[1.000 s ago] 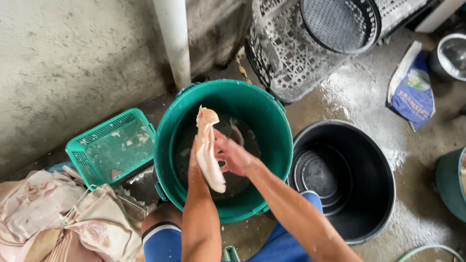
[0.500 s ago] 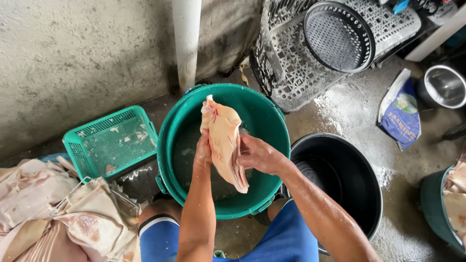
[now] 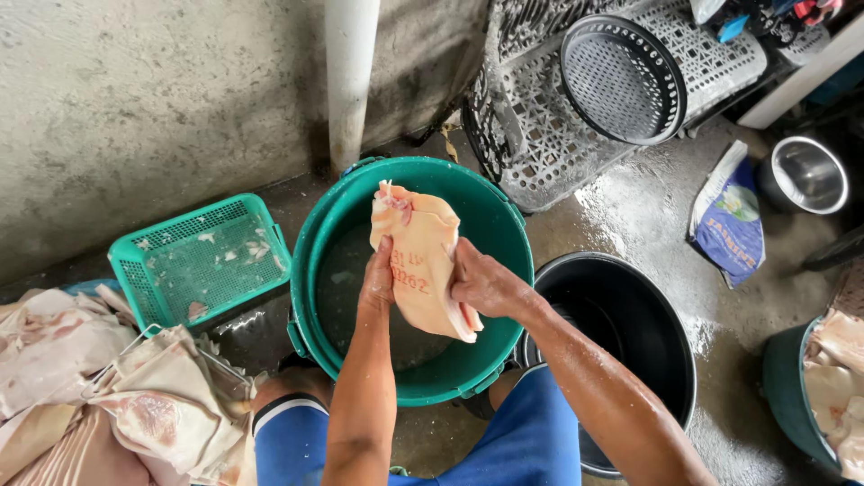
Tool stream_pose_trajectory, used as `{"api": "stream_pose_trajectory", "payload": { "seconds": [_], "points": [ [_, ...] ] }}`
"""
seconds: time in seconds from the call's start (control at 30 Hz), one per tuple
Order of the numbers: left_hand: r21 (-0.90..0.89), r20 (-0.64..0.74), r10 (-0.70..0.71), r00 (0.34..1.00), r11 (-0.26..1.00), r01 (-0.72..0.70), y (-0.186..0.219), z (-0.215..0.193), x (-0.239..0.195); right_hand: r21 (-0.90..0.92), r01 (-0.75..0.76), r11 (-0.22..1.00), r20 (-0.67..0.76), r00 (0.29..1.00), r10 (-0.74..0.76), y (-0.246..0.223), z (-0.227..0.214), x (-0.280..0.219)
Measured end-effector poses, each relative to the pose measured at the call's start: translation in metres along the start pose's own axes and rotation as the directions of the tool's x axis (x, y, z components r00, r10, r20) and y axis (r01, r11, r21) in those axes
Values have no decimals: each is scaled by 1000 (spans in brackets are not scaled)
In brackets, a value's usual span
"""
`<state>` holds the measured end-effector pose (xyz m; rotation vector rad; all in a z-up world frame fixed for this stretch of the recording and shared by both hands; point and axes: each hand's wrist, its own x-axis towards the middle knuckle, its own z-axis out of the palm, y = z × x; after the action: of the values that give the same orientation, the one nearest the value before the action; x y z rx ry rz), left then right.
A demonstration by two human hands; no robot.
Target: The person washes animal skins by hand in a bucket of water, scrubbing them individually and moving them into a second bucket before pouring the water out.
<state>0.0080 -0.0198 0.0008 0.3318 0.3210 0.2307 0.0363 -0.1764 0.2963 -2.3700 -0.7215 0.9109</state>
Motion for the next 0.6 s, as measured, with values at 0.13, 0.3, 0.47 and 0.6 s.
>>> {"api": "stream_pose_trajectory", "payload": {
  "seconds": [0.13,0.3,0.47,0.6],
  "points": [
    [44,-68,-69,995,996,72,3,4,1,-13,41,999,18,999,-41,12,-6,9],
    [30,-7,-35,999,999,35,5,16,0,204,244,948,180,943,-281,20,-17,12],
    [8,-52,-36,998,999,37,1,14,-2,404,5,915,238,965,-110,21,-19,8],
    [-15,7,-29,1000,999,29,1,18,-3,64,208,976,26,977,-210,11,-18,3]
  ]
}}
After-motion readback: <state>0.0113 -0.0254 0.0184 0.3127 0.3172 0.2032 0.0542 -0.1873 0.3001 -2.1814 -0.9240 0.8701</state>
